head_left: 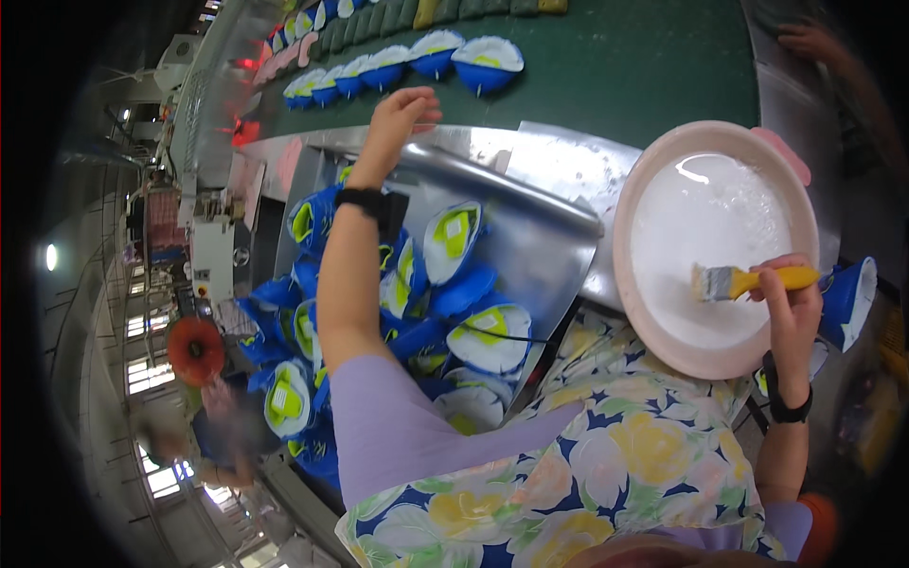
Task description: The recorder is applying a white liquid adhesive to the inner components of blue athletic shoes using a brush at a manufacturing assembly line.
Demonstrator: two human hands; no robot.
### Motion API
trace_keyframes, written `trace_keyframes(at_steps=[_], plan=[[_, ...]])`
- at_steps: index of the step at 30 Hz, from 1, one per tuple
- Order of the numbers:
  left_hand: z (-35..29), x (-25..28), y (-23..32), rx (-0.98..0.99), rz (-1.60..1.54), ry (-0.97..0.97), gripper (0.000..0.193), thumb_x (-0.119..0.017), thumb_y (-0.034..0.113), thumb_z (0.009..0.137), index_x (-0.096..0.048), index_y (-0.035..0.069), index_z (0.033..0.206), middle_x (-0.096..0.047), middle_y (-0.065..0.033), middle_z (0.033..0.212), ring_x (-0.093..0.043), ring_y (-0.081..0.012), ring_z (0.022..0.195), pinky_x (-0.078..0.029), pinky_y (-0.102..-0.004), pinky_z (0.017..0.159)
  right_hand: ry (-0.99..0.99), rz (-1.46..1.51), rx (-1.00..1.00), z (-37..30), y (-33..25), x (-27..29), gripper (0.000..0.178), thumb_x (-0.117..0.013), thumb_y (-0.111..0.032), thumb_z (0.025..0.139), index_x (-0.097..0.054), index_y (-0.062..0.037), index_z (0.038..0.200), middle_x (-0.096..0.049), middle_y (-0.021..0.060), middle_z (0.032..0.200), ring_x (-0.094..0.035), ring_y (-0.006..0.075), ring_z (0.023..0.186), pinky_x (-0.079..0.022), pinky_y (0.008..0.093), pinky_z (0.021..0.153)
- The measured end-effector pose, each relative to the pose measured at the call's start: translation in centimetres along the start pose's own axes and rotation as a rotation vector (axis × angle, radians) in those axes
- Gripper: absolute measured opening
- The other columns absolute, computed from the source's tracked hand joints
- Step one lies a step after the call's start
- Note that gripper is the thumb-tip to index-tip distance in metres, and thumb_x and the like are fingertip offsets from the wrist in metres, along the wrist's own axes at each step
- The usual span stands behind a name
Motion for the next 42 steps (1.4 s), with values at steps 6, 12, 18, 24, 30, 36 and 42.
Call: trace_keyframes(at_steps=[6,12,18,24,30,36,42], plan=[[-16.7,-7.3,-4.7,-0.298,1.066,-0.122,0.051,-0.068,0.021,0.087,-0.050,-0.001,0.129,-0.066,-0.0197,0.110,-0.064,-0.0399,0.100,-0.052,-0.0421,0.088,-0.063,0.004,-0.005,0.3,-0.8,-1.5,0.009,-0.063,-0.007,0.093,-0.059,-0.0004,0.096,-0.061,0.0042,0.088,-0.061,0.0101,0.076,-0.048,0.0214,0.068],[-16.0,-5.5,-0.8,-0.526,0.964,-0.079,0.037,-0.044,-0.012,0.072,-0.063,0.001,0.102,-0.067,-0.0224,0.098,-0.064,-0.0411,0.097,-0.051,-0.0446,0.086,-0.237,-0.186,0.373,-0.3,-3.6,-4.0,0.018,-0.070,-0.014,0.089,-0.061,0.0013,0.091,-0.064,0.0089,0.083,-0.061,0.0143,0.070,-0.048,0.0252,0.063],[-15.1,-10.6,2.2,-0.540,0.765,-0.446,0.029,-0.043,-0.013,0.066,-0.064,0.002,0.080,-0.064,-0.0140,0.078,-0.062,-0.0339,0.081,-0.051,-0.0372,0.075,-0.397,-0.313,0.453,-2.5,-2.9,-5.9,0.018,-0.069,-0.016,0.087,-0.059,-0.0015,0.091,-0.063,0.0149,0.082,-0.063,0.0304,0.073,-0.050,0.0348,0.065],[-18.8,-14.2,0.7,-0.978,0.953,0.035,0.027,-0.056,-0.003,0.077,-0.064,0.005,0.101,-0.063,-0.0126,0.094,-0.059,-0.0336,0.088,-0.047,-0.0430,0.079,-0.234,-0.399,0.436,-4.0,-2.7,-3.8,0.020,-0.070,-0.017,0.086,-0.059,-0.0018,0.093,-0.063,0.0161,0.084,-0.062,0.0340,0.078,-0.050,0.0386,0.069],[-20.1,-12.3,-2.5,-0.594,0.933,-0.319,0.036,-0.052,-0.001,0.081,-0.058,0.002,0.117,-0.062,-0.0193,0.103,-0.059,-0.0378,0.095,-0.048,-0.0457,0.080,-0.277,-0.384,0.564,-3.9,-2.8,-4.6,0.019,-0.069,-0.015,0.087,-0.059,-0.0014,0.094,-0.063,0.0169,0.083,-0.063,0.0344,0.075,-0.050,0.0378,0.068],[-19.7,-12.9,-2.7,-0.721,0.954,-0.546,0.057,-0.052,-0.007,0.070,-0.059,0.010,0.124,-0.054,-0.0152,0.126,-0.047,-0.0357,0.123,-0.041,-0.0431,0.101,-0.308,-0.341,0.514,-3.9,-1.8,-5.0,0.017,-0.067,-0.013,0.087,-0.058,-0.0013,0.095,-0.063,0.0176,0.086,-0.063,0.0348,0.077,-0.050,0.0379,0.068],[-18.9,-12.3,-2.5,-0.717,1.133,-0.531,0.042,-0.060,0.001,0.081,-0.058,0.010,0.122,-0.055,-0.0151,0.119,-0.053,-0.0377,0.110,-0.047,-0.0440,0.088,-0.256,-0.579,0.560,-3.3,-0.7,-2.8,0.017,-0.067,-0.014,0.089,-0.058,-0.0031,0.097,-0.063,0.0175,0.084,-0.062,0.0338,0.076,-0.050,0.0361,0.068]])
Point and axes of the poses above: each hand's wrist, its own z-axis towards the middle knuckle, its own x-axis out of the back of the hand, y = z × x, the point moved 1 cm from there along z, towards the middle knuckle
